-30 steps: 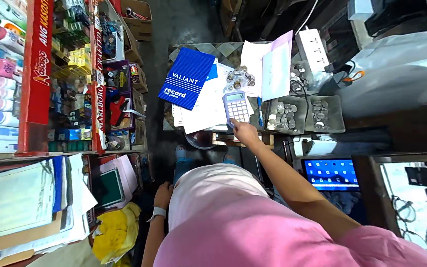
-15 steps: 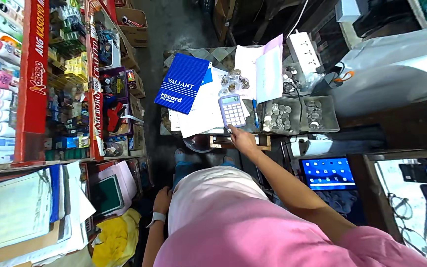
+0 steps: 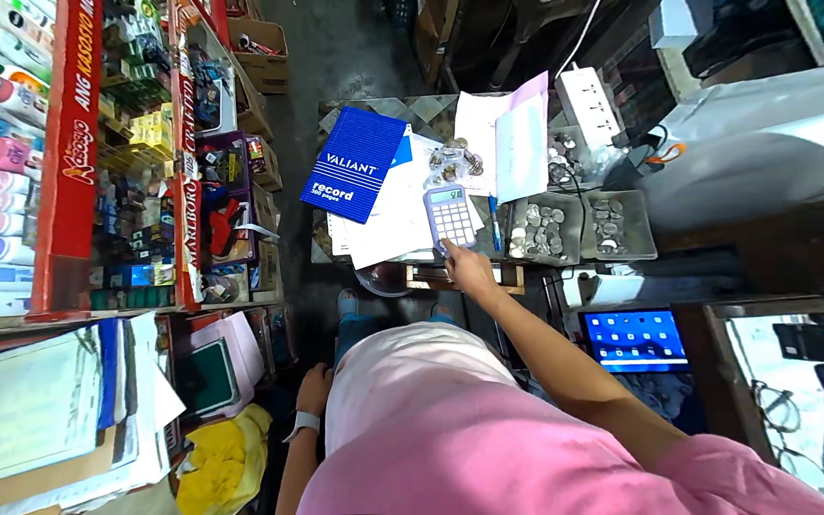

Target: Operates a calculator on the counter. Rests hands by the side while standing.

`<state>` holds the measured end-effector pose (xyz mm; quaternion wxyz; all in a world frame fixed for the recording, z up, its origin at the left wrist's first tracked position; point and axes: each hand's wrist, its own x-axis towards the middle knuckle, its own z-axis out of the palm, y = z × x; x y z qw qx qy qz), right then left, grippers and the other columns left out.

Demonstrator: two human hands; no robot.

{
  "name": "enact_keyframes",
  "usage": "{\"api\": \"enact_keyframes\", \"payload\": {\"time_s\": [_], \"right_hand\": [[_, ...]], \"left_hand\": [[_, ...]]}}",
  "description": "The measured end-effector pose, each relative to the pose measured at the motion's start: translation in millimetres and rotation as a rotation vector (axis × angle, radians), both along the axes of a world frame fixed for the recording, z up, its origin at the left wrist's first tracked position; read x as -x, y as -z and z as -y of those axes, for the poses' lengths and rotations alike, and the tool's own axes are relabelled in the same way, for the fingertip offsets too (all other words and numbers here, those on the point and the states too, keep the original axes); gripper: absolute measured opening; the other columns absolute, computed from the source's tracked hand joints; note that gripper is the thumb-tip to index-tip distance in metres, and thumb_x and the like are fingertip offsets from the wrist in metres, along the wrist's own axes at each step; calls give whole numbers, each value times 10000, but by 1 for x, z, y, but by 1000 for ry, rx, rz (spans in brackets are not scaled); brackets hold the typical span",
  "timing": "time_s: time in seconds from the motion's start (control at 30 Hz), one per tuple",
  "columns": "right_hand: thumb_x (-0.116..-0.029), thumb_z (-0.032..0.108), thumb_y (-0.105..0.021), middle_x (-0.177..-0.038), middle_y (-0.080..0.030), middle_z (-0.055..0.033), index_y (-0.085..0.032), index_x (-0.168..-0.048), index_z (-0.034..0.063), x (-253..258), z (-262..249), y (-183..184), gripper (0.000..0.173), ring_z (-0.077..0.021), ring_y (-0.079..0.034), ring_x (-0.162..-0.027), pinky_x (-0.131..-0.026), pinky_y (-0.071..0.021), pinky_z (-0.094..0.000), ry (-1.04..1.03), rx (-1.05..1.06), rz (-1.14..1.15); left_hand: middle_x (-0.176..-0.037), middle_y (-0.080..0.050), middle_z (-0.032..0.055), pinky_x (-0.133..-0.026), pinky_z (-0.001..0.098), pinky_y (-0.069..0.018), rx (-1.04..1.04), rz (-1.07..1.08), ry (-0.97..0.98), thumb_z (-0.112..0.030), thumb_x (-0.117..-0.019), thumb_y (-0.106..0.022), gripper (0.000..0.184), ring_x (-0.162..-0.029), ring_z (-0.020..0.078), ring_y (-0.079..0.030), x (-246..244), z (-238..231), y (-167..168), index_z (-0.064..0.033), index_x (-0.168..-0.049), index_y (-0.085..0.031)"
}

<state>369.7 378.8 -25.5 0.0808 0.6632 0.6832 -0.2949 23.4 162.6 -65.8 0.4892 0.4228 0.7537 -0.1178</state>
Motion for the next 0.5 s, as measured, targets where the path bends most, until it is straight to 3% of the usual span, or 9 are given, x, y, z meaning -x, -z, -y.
{"api": "enact_keyframes", "payload": {"time_s": [0.07, 0.17, 0.27, 0.5], "right_hand": [[-1073, 165, -437, -1305, -657, -227, -455, -1559, 151, -1, -3, -3, 486, -421, -659, -1163, -967, -506, -592, -6, 55, 12], [-1061, 173, -486, -1334, -618, -242, -612, -1401, 58, -8, -8, -10, 380, -432, -673, -1095, -909, -532, -604, 59, -72, -52], [-1054, 132, -483, -1371, -596, -255, -572, -1383, -10, -15, -13, -13, 369, -452, -670, -1097, -907, -528, -617, 179, -161, -52], [-1069, 124, -456, -1280, -653, -263, -546, -1385, 2, -21, -16, -8, 351, -459, -664, -1134, -939, -512, -610, 234, -64, 15]], "left_hand": [[-1363, -607, 267, -1119, 555, -417, -2, -4, 11, -253, -1101, -442, 414, -1313, 399, -567, 1, 0, 3, 29, -1367, -584], [-1345, -617, 267, -1115, 554, -420, -6, -5, 20, -254, -1101, -445, 411, -1301, 398, -575, 1, -1, 4, 33, -1357, -589], [-1341, -619, 266, -1113, 550, -422, 2, -1, 16, -261, -1102, -447, 412, -1298, 394, -578, 1, -2, 5, 30, -1355, -590], [-1336, -622, 267, -1111, 550, -422, 4, -5, 17, -247, -1104, -440, 401, -1294, 391, -582, 0, -3, 5, 30, -1348, -595]]}}
